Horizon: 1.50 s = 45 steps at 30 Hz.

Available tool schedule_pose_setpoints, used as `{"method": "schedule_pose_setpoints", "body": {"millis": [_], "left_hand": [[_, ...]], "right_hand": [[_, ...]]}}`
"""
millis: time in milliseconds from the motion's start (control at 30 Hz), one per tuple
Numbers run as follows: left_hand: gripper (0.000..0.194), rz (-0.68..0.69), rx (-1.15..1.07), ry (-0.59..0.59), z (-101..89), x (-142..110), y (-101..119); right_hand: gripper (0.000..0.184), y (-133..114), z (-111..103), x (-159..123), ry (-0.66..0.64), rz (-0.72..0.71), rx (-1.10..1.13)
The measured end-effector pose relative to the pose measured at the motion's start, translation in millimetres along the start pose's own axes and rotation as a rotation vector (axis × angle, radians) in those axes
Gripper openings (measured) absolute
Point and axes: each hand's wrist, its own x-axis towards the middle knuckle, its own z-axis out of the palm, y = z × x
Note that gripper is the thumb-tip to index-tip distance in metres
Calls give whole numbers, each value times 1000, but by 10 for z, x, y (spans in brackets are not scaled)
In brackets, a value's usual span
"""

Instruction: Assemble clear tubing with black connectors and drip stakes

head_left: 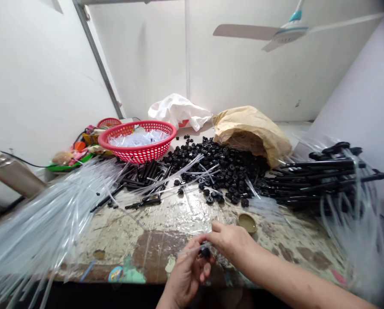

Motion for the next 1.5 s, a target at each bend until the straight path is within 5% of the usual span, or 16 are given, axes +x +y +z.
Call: {"method": "schedule_pose_setpoints", "body": {"millis": [167, 300, 567, 1000, 1200, 1500], "left_hand": [[33, 23, -35, 30, 11, -9, 5], [33, 59, -67, 87, 13, -4, -8], [34, 130, 30, 132, 1, 12, -72], [39, 175, 143, 132, 23, -6, -97], [36, 153, 157, 122, 14, 9, -91], [32, 139, 138, 125, 41, 18, -79]], "right_hand": [[35, 106, -119, -164, 93, -5, 225], [37, 489, -261, -396, 263, 145, 482], [29, 1152, -180, -771, 298, 251, 169], [25, 1184, -176, -607, 276, 169, -340], [23, 1148, -186, -578, 262, 117, -384], [25, 1159, -254, -669, 281, 236, -247]]}}
